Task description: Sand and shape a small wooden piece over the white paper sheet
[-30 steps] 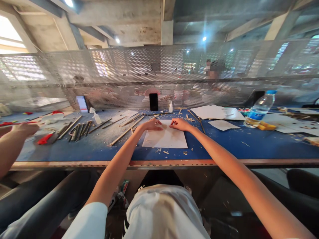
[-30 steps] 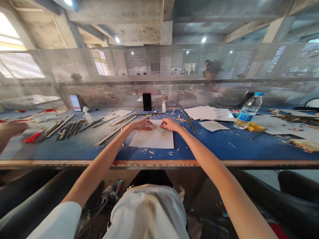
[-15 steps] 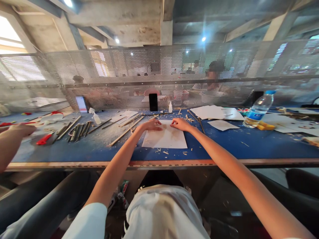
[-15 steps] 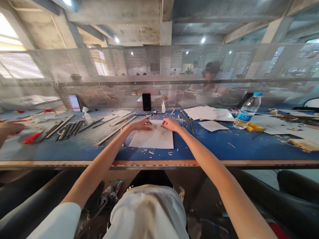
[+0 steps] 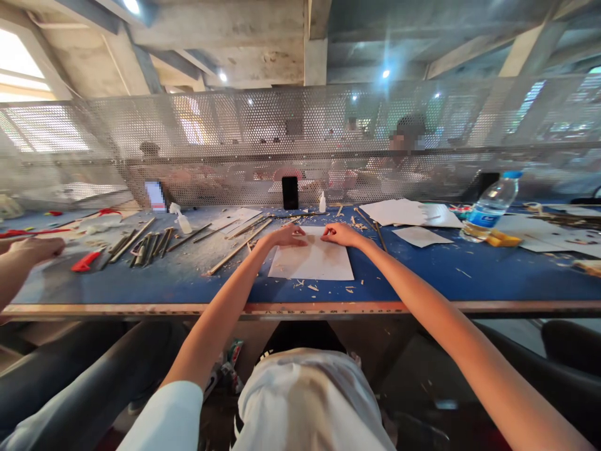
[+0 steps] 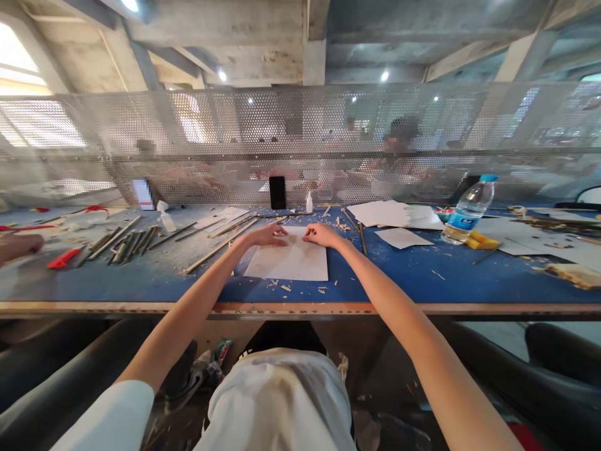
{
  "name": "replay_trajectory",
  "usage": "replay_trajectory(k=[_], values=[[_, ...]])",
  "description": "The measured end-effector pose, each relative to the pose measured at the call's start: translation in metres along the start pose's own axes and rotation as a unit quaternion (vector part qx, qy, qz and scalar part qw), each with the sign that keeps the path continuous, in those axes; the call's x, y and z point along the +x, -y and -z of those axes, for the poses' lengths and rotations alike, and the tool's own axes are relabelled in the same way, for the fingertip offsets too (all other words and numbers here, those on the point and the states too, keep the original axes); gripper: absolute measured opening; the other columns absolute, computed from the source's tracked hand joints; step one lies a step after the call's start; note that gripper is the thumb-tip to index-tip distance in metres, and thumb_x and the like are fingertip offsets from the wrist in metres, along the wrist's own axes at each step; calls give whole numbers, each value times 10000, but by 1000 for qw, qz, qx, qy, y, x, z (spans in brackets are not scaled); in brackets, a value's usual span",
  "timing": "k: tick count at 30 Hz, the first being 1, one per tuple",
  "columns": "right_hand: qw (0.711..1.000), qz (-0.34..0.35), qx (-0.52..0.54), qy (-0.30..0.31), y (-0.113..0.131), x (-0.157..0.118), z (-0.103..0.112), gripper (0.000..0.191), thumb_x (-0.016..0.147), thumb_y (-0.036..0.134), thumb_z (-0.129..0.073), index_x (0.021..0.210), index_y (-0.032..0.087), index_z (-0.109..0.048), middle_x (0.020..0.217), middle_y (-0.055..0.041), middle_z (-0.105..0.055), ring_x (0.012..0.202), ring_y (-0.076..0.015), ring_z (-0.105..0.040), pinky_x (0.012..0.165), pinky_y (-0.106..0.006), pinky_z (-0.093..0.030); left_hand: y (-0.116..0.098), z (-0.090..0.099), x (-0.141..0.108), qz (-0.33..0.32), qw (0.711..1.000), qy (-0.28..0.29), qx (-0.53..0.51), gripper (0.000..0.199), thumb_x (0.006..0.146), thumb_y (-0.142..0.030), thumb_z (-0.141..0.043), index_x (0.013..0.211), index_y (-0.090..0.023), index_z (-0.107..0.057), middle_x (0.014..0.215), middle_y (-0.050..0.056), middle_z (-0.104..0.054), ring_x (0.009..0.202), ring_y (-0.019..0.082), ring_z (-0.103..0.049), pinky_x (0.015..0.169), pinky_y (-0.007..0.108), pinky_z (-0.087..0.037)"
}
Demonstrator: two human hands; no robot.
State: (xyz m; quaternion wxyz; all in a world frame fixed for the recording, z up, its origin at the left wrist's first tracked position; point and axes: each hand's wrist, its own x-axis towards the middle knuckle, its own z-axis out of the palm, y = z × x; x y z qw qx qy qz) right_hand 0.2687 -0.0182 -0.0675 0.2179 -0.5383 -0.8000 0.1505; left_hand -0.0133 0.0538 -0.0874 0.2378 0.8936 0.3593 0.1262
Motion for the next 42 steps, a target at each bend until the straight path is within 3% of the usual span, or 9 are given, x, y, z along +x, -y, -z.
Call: replay_trajectory(k=[11, 15, 20, 24, 30, 35, 40, 42], values=[[1000, 12, -3, -6, 0, 2, -1, 209, 884, 407, -798, 884, 202, -757, 755, -6, -707, 692, -162, -590, 641, -262, -360, 0, 0, -1, 3, 1000, -6, 5, 530, 884, -507, -863, 1304, -201, -758, 1393, 133, -729, 1284, 366, -683, 1030, 399, -544], [1000, 20, 8, 21, 2, 1, -1, 197, 878, 396, -805, 889, 203, -769, 779, -6, -724, 693, -158, -595, 649, -263, -374, 0, 0, 0, 7, 1000, -2, -1, 528, 877, -505, -864, 1296, -202, -755, 1404, 132, -724, 1307, 352, -671, 1042, 387, -536], [1000, 16, -21, -16, 8, -2, 1, 160, 905, 367, -780, 921, 208, -781, 796, -19, -736, 719, -171, -618, 657, -265, -373, 2, -2, 1, -5, 1000, -16, 8, 504, 873, -483, -858, 1276, -195, -762, 1388, 135, -726, 1278, 335, -680, 1037, 384, -538], [999, 27, -7, 28, 8, -2, 3, 155, 887, 361, -798, 894, 207, -784, 818, -28, -760, 734, -178, -633, 669, -263, -390, 2, -2, 1, 3, 1000, -15, 16, 530, 867, -483, -855, 1296, -187, -757, 1373, 143, -733, 1246, 342, -691, 1007, 389, -547], [999, 17, -40, -24, 10, -1, -3, 154, 922, 376, -770, 939, 224, -789, 814, -25, -759, 746, -188, -638, 671, -266, -369, -1, 1, 0, -8, 999, -20, 48, 504, 860, -499, -855, 1255, -197, -775, 1290, 116, -766, 1199, 330, -693, 968, 368, -549], [999, 34, -17, 35, 9, -1, 2, 127, 899, 330, -779, 913, 204, -797, 858, -36, -777, 745, -179, -628, 677, -271, -383, -1, 0, 1, 4, 999, -20, 28, 521, 850, -483, -871, 1268, -189, -770, 1359, 134, -741, 1225, 336, -690, 1002, 380, -544], [999, 25, -39, -8, 9, -2, 1, 141, 931, 349, -750, 963, 217, -787, 833, -25, -755, 741, -181, -626, 665, -271, -361, 1, 1, 0, -8, 999, -18, 40, 504, 873, -488, -856, 1279, -201, -777, 1333, 117, -752, 1231, 338, -685, 1005, 381, -540], [999, 27, -32, 9, 9, -1, 2, 136, 932, 339, -744, 960, 211, -779, 839, -27, -754, 739, -179, -626, 670, -270, -375, 0, 1, -1, -3, 999, -16, 35, 517, 877, -493, -859, 1290, -193, -773, 1343, 124, -745, 1247, 352, -677, 1022, 394, -533]])
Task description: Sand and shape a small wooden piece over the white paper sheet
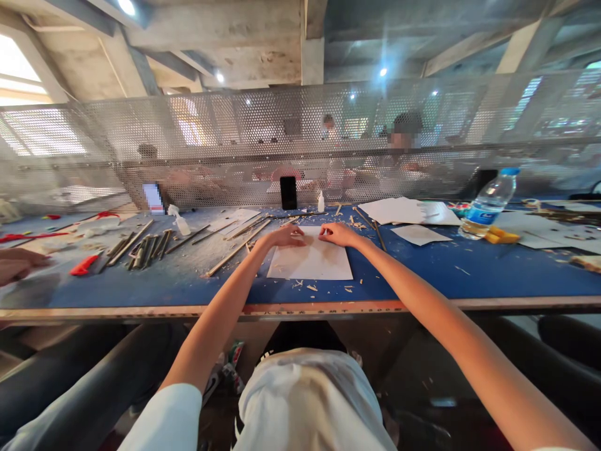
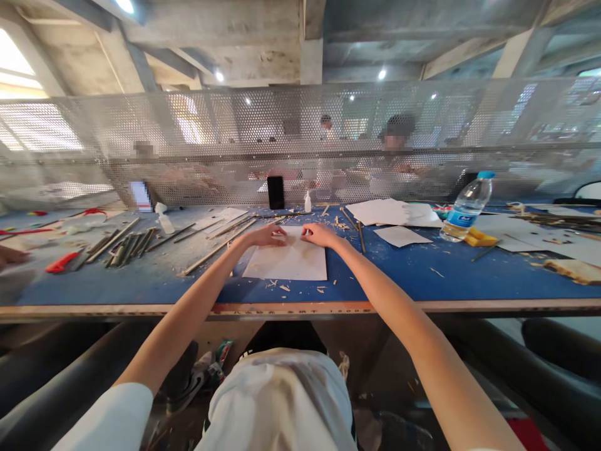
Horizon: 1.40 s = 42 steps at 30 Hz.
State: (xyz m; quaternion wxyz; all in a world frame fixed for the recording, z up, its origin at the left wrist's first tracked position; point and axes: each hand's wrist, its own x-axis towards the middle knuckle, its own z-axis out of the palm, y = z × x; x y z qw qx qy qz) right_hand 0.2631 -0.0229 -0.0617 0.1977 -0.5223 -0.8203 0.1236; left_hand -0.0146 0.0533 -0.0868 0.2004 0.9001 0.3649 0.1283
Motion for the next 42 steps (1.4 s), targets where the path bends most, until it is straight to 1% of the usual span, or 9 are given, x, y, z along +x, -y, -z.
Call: replay_trajectory(k=[4, 10, 15, 21, 26, 27, 32, 37, 42], values=[[999, 7, 18, 45, -2, 1, 2, 139, 900, 344, -781, 917, 206, -777, 850, -35, -763, 745, -181, -630, 674, -273, -396, 0, -1, -1, 11, 999, 7, -35, 525, 887, -501, -868, 1302, -198, -759, 1401, 126, -716, 1284, 344, -669, 1031, 373, -524], [1000, -5, -12, -8, 1, 0, -2, 141, 932, 361, -756, 954, 224, -774, 851, -29, -766, 750, -183, -644, 669, -262, -379, 4, -1, 1, -7, 1000, 6, -24, 505, 888, -477, -862, 1284, -180, -762, 1345, 129, -741, 1230, 330, -685, 991, 360, -532], [999, 3, 11, 40, 4, -1, 3, 152, 903, 344, -768, 947, 200, -792, 866, -46, -781, 754, -188, -655, 678, -270, -401, 7, -2, 2, 1, 1000, 2, -21, 527, 889, -458, -863, 1313, -167, -749, 1385, 142, -723, 1226, 328, -690, 977, 352, -537], [1000, -6, -15, -21, 7, -2, -3, 155, 937, 368, -758, 975, 223, -797, 841, -34, -773, 754, -189, -651, 678, -269, -376, 4, -1, 2, -7, 1000, 0, 3, 511, 887, -478, -867, 1291, -182, -765, 1309, 125, -751, 1222, 347, -676, 995, 382, -529], [999, 12, 12, 42, 5, 0, 2, 123, 909, 317, -776, 935, 198, -793, 873, -45, -783, 753, -182, -652, 673, -260, -393, 2, -2, 1, -4, 1000, 4, -12, 533, 899, -486, -857, 1320, -176, -751, 1413, 147, -699, 1276, 350, -669, 1033, 383, -519], [999, 13, 12, 42, 4, 0, 2, 125, 910, 321, -776, 936, 200, -795, 879, -45, -785, 754, -182, -653, 672, -260, -391, 2, -2, 1, -5, 1000, 5, -14, 533, 900, -490, -856, 1321, -182, -750, 1422, 144, -696, 1285, 351, -666, 1037, 381, -518], [999, -13, -30, -28, 2, 0, -2, 125, 926, 350, -771, 949, 230, -800, 830, -28, -775, 752, -190, -652, 665, -266, -358, 5, -2, 2, -7, 1000, -1, 0, 513, 899, -492, -851, 1300, -185, -762, 1337, 127, -735, 1263, 347, -663, 1021, 382, -523], [999, 7, -8, 32, 3, 0, 2, 140, 908, 337, -791, 953, 206, -812, 871, -42, -784, 759, -185, -647, 672, -266, -385, 6, -3, 3, -1, 1000, -5, 5, 524, 881, -483, -845, 1308, -193, -754, 1369, 129, -721, 1240, 346, -675, 1006, 389, -536], [1000, -13, -17, -11, 4, -1, 2, 156, 925, 356, -774, 972, 215, -818, 854, -39, -776, 763, -190, -652, 679, -272, -383, 4, -3, 2, -8, 1000, -3, -5, 507, 884, -470, -850, 1296, -189, -760, 1345, 137, -737, 1244, 344, -681, 1010, 390, -540]])
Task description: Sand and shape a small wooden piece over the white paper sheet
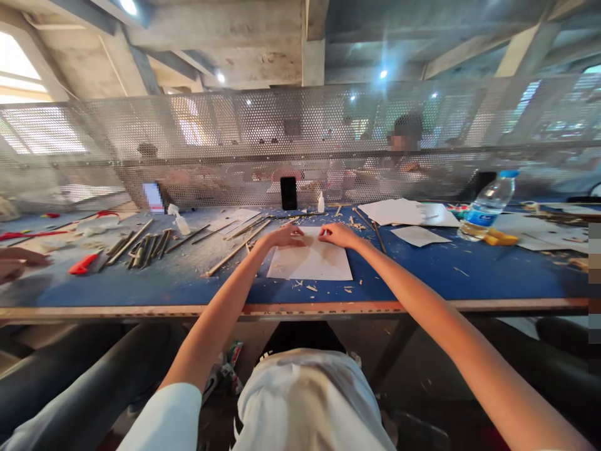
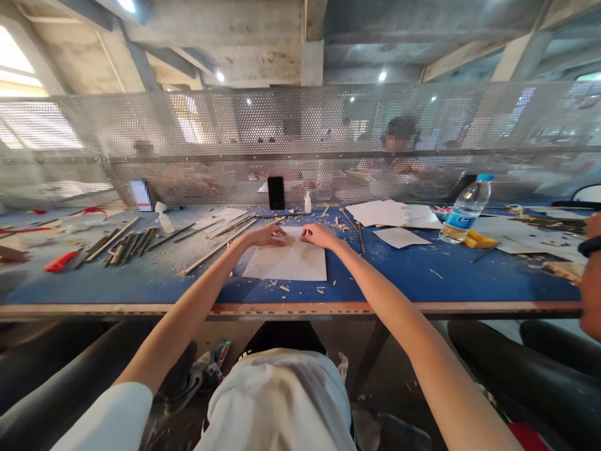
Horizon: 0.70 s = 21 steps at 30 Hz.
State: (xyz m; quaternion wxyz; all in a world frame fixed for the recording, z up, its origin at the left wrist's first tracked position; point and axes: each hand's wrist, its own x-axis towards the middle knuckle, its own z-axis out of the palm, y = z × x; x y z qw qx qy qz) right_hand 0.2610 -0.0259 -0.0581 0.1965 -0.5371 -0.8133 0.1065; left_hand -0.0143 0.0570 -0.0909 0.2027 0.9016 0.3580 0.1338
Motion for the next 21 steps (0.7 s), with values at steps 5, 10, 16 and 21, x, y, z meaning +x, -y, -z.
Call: replay_trajectory(k=[5, 10, 16, 21], values=[[997, 19, 38, 67, 0, 0, 2, 144, 908, 317, -766, 975, 200, -816, 852, -38, -776, 724, -176, -638, 677, -272, -405, -2, 0, 0, 16, 999, 12, -40, 517, 877, -449, -881, 1299, -179, -757, 1390, 150, -722, 1288, 353, -675, 1024, 392, -544], [1000, 14, 6, 0, 1, 0, -5, 161, 934, 373, -762, 963, 219, -801, 836, -32, -770, 744, -185, -645, 668, -265, -374, -1, -1, 0, 12, 1000, -6, -24, 532, 865, -474, -883, 1284, -167, -769, 1343, 148, -730, 1257, 341, -679, 1011, 374, -547], [1000, 11, -10, 14, 3, -1, -6, 161, 940, 376, -770, 961, 219, -798, 872, -40, -788, 766, -188, -661, 674, -262, -382, 2, 2, 0, -6, 1000, 3, 12, 530, 877, -500, -854, 1297, -189, -767, 1330, 128, -744, 1230, 343, -674, 1015, 388, -529], [1000, 5, -13, -10, 5, -2, -6, 167, 937, 364, -769, 1026, 233, -819, 873, -36, -787, 782, -193, -675, 671, -264, -386, 2, -1, 1, -1, 1000, -7, 23, 520, 873, -516, -841, 1290, -217, -760, 1348, 110, -733, 1220, 322, -676, 992, 366, -535]])
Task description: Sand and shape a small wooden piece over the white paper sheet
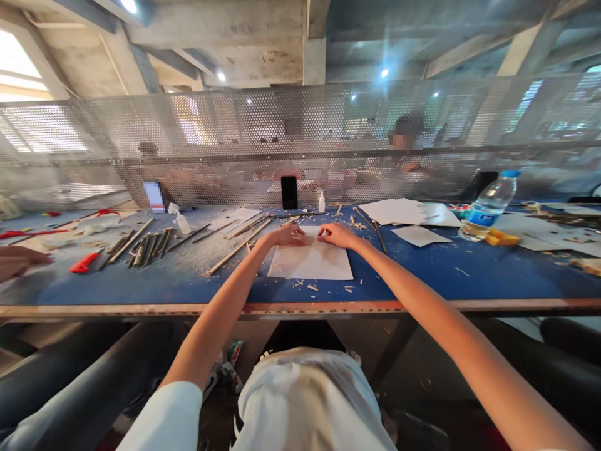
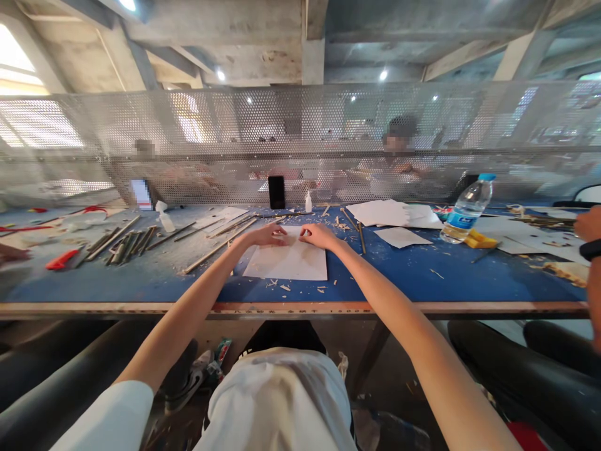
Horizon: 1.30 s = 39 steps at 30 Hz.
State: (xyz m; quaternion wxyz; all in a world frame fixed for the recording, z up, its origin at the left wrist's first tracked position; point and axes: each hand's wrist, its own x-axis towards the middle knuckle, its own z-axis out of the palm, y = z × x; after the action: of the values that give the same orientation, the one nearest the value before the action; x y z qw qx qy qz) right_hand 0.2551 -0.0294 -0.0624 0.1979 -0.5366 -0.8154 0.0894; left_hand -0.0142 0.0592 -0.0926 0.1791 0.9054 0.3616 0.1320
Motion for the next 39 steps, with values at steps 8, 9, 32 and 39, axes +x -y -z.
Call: replay_trajectory(k=[8, 9, 32, 39], values=[[999, 20, 5, 32, -2, -1, 10, 185, 955, 321, -705, 1014, 230, -855, 942, -57, -828, 805, -200, -698, 712, -282, -427, -9, 4, -5, 17, 1000, 14, -6, 540, 882, -510, -831, 1315, -200, -745, 1413, 134, -708, 1248, 339, -676, 985, 364, -535], [999, 24, 6, 30, -2, -1, 10, 181, 955, 313, -704, 1002, 232, -859, 949, -57, -832, 813, -202, -702, 724, -285, -434, -9, 4, -5, 20, 1000, 16, -10, 542, 886, -509, -829, 1322, -200, -741, 1413, 134, -708, 1254, 340, -675, 987, 364, -535], [997, -25, 78, -1, -5, 6, -2, 122, 853, 313, -819, 863, 191, -825, 845, -48, -820, 774, -191, -711, 684, -262, -467, -4, 4, -3, 3, 1000, 8, -4, 527, 876, -510, -852, 1304, -216, -758, 1376, 112, -726, 1236, 325, -675, 997, 362, -527], [995, -13, 96, 12, -6, 5, -2, 132, 870, 303, -799, 898, 177, -772, 840, -46, -793, 745, -170, -678, 658, -247, -450, -8, 6, -5, -3, 1000, 10, -2, 493, 902, -475, -846, 1294, -188, -764, 1346, 131, -734, 1236, 341, -672, 993, 377, -527]])
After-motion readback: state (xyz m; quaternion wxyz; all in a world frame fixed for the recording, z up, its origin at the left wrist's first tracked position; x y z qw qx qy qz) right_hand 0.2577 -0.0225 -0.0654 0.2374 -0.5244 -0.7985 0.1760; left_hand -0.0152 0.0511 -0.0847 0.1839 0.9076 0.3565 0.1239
